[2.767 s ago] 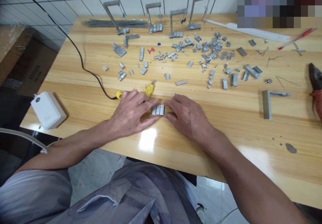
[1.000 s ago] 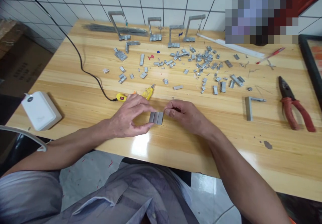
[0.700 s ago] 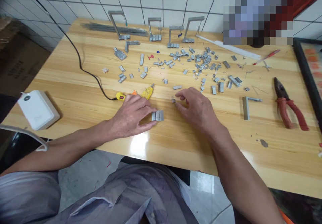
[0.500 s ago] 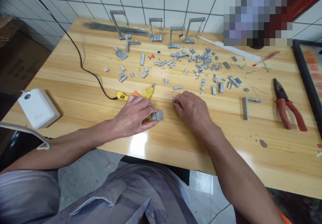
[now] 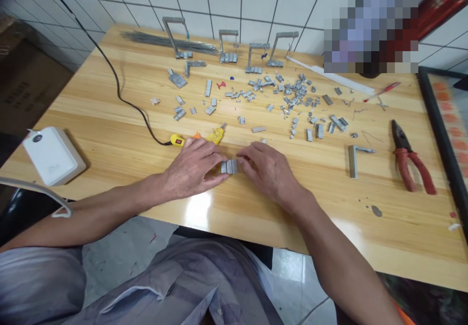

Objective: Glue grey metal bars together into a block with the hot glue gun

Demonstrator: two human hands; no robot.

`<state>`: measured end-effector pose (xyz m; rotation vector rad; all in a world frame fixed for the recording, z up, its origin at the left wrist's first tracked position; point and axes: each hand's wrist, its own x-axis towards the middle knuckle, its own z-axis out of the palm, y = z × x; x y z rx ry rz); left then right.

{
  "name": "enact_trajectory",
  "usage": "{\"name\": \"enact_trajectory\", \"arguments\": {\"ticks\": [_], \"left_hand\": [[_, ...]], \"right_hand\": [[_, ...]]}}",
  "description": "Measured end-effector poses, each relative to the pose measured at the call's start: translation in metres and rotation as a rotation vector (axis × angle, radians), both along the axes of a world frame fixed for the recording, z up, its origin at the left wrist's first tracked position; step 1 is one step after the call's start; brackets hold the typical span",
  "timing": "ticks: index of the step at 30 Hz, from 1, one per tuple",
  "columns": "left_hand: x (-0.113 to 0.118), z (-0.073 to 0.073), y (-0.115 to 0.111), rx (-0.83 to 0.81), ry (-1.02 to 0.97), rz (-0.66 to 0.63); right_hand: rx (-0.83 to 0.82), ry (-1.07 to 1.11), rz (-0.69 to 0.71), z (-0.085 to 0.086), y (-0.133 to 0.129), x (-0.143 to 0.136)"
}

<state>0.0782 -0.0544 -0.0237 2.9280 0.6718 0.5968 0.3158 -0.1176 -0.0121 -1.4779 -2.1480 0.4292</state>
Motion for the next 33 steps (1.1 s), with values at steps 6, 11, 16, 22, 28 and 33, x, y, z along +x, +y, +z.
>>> {"name": "enact_trajectory", "arguments": {"ticks": [6,11,16,22,28,33], "left_hand": [[0.001,-0.001,-0.001,0.026,0.057,-0.005],[0.002,0.000,-0.004,0.005,0.116,-0.005],[0.006,0.000,-0.006,0.016,0.116,0.007],[0.012,0.001,-0.008,0.003,0.136,0.010],[0.012,0.000,-0.008,-0.022,0.126,-0.008],[0.012,-0.003,-0.008,-0.033,0.127,-0.012]], "right_hand": [[-0.003,-0.113,0.088,-0.010,-0.003,0.006],[-0.009,-0.147,0.088,-0.013,-0.004,0.007],[0.016,-0.153,0.092,-0.014,-0.003,0.004],[0.023,-0.155,0.093,-0.016,-0.004,0.001],[0.008,-0.160,0.106,-0.016,-0.005,0.001],[0.001,-0.149,0.106,-0.016,-0.005,0.000]]}}
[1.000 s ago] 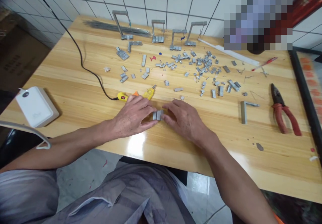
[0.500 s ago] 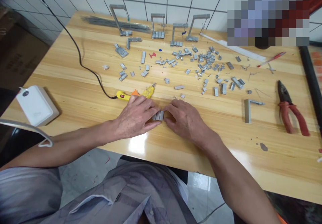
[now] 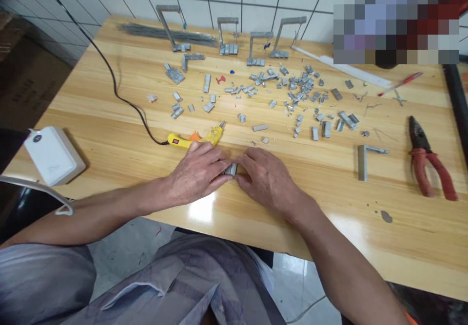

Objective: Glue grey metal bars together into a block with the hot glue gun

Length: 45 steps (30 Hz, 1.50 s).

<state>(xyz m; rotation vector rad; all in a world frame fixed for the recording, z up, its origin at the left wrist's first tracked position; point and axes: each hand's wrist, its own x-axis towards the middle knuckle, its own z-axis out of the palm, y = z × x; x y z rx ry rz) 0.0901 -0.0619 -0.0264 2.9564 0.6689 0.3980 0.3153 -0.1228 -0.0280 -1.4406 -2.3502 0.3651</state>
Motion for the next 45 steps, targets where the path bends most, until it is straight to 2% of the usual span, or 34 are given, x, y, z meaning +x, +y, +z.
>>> {"name": "enact_trajectory", "arguments": {"ticks": [8,13,19,27,36,45], "left_hand": [[-0.007,0.011,0.002,0.011,0.014,0.042],[-0.012,0.011,0.005,0.002,0.041,0.035],[-0.012,0.013,0.003,0.032,-0.010,0.027],[-0.012,0.013,0.000,0.043,0.049,0.024],[-0.003,0.012,0.003,0.106,0.053,0.086],[-0.007,0.016,0.006,0.174,0.011,0.111]], "right_hand": [[0.022,-0.017,-0.007,0.001,-0.003,-0.004],[0.063,-0.038,-0.011,-0.001,-0.002,-0.006],[0.131,-0.017,0.027,0.005,-0.001,-0.003],[0.006,-0.021,0.002,0.003,0.000,-0.006],[-0.008,-0.009,-0.087,-0.001,0.003,-0.005],[-0.018,0.047,-0.104,-0.002,0.001,-0.008]]}}
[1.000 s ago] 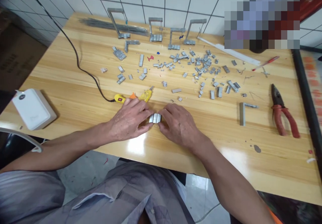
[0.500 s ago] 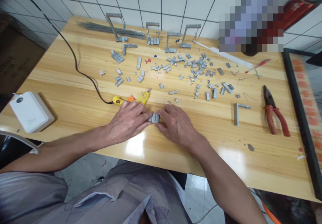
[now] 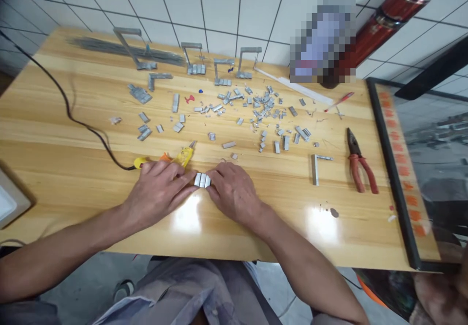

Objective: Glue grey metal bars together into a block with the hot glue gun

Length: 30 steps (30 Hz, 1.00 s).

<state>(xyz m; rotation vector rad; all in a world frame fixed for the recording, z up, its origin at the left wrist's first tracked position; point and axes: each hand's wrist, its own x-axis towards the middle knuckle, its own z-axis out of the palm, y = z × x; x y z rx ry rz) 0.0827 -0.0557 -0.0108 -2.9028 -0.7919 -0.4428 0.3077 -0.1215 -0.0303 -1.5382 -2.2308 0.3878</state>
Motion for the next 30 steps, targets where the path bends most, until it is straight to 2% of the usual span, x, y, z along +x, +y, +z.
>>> {"name": "enact_trajectory", "arguments": {"ticks": [5,12,18,24,28,30], "left_hand": [[-0.002,-0.001,-0.002,0.017,-0.082,-0.037],[-0.008,0.003,0.000,-0.072,-0.449,-0.143],[-0.004,0.009,-0.003,-0.142,-0.536,-0.212],[-0.011,0.014,0.004,-0.145,-0.629,-0.165],[-0.015,0.012,0.012,-0.123,-0.644,-0.135],[-0.014,0.010,0.015,-0.113,-0.650,-0.122]], "right_hand": [[0.049,0.028,-0.012,-0.002,0.001,-0.001],[0.073,0.025,-0.007,-0.006,0.002,0.001],[0.112,-0.012,-0.003,-0.004,0.001,0.001],[0.135,-0.021,0.036,0.000,-0.001,0.002],[0.093,-0.048,0.049,-0.001,-0.003,0.004],[0.125,-0.023,0.032,-0.001,-0.001,0.008]]}}
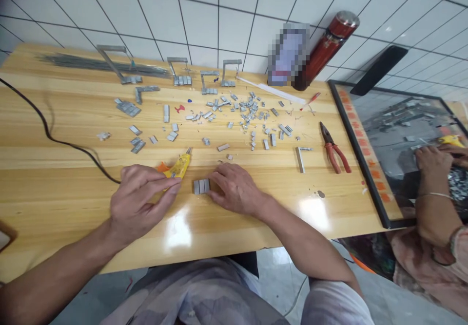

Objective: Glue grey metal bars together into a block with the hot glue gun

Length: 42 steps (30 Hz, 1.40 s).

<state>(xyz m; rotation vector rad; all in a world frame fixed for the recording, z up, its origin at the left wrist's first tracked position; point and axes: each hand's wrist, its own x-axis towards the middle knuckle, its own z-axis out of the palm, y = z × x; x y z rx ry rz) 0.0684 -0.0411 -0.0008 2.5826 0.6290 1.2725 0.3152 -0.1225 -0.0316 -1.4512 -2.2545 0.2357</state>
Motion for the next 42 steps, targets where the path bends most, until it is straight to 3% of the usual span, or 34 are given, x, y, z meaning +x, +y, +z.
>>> {"name": "enact_trajectory", "arguments": {"ticks": [4,8,12,16,22,31,37,42], "left_hand": [[0.001,-0.004,0.002,-0.008,-0.018,0.024],[-0.001,-0.009,0.006,-0.026,-0.046,0.093],[-0.004,-0.011,0.015,-0.048,-0.064,0.187],[-0.004,-0.014,0.022,-0.060,-0.062,0.225],[-0.002,-0.019,0.025,-0.045,-0.066,0.170],[-0.003,-0.014,0.022,-0.014,-0.057,0.123],[-0.002,-0.016,0.018,-0.033,-0.010,0.111],[-0.003,-0.017,0.016,-0.041,-0.030,0.052]], "right_hand": [[0.123,0.123,-0.169,0.007,0.010,0.022],[0.187,0.187,-0.627,0.031,0.019,0.063],[0.061,0.046,-0.947,0.060,0.019,0.104],[-0.112,-0.114,-1.115,0.070,0.015,0.129],[-0.293,-0.313,-1.172,0.066,0.018,0.143],[-0.388,-0.365,-1.186,0.052,0.033,0.141],[-0.409,-0.304,-1.203,0.041,0.042,0.136],[-0.391,-0.093,-1.169,0.054,0.023,0.129]]}}
